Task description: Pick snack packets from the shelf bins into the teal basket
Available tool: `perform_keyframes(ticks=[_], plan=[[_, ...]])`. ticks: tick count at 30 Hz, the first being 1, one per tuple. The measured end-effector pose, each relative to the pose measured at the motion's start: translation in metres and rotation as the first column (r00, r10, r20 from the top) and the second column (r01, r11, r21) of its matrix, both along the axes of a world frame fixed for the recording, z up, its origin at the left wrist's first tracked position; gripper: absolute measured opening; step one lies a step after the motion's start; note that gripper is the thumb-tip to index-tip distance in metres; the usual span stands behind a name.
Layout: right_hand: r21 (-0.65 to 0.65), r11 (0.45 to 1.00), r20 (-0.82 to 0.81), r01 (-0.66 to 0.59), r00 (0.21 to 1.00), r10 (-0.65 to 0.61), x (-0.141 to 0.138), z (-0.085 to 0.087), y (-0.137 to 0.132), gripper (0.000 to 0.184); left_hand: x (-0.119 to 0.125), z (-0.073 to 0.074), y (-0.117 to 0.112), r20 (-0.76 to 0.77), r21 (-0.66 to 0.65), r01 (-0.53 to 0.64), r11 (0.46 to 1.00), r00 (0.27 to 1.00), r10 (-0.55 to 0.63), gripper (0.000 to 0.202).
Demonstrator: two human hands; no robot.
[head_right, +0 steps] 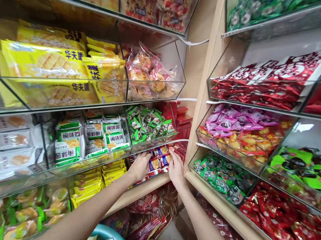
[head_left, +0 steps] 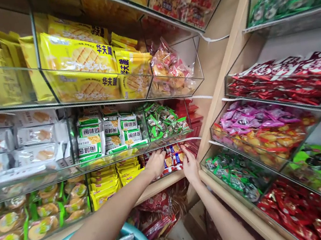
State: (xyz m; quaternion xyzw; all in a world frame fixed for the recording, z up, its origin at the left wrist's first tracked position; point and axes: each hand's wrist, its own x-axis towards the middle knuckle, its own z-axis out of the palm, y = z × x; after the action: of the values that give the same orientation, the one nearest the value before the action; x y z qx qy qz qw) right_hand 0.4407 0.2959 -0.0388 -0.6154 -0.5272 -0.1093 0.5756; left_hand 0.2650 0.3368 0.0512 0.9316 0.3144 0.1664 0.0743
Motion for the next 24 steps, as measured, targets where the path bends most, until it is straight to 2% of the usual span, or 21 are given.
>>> perform_keyframes(ticks=[2,4,7,9,16,20,24], plan=[[0.023,1.0,-0.03,-0.003,1.0,0.003,0.007,0.001,0.0,0.045,0.001,-0.004,0.004,-0.001,0.017,-0.001,1.0,1.0,0.001,0.046],[0.031,0.999,-0.137,0.027,0.99,-0.023,0.012,0.002,0.003,0.044,0.001,-0.007,0.005,0.003,0.034,0.001,0.999,1.0,-0.001,0.045],[-0.024,0.999,-0.318,0.036,0.947,-0.042,0.018,0.001,0.011,0.043,-0.004,-0.009,0.0,0.018,0.06,0.009,0.998,1.0,-0.01,0.044],[-0.043,0.999,-0.368,0.007,0.93,-0.022,0.019,0.0,0.018,0.042,-0.01,-0.01,-0.007,0.034,0.08,0.031,0.996,0.999,-0.034,0.043],[0.035,0.995,-0.462,-0.094,0.881,0.1,0.016,-0.001,0.025,0.039,-0.051,-0.017,-0.049,0.118,0.105,0.157,0.982,0.979,-0.169,0.034],[0.083,0.99,-0.508,-0.111,0.85,0.138,0.015,0.005,0.021,0.038,-0.082,-0.02,-0.08,0.179,0.047,0.297,0.954,0.937,-0.301,0.048],[0.125,0.984,-0.589,-0.124,0.789,0.174,0.01,0.014,0.02,0.041,-0.108,-0.021,-0.103,0.23,-0.028,0.295,0.955,0.932,-0.281,0.05]])
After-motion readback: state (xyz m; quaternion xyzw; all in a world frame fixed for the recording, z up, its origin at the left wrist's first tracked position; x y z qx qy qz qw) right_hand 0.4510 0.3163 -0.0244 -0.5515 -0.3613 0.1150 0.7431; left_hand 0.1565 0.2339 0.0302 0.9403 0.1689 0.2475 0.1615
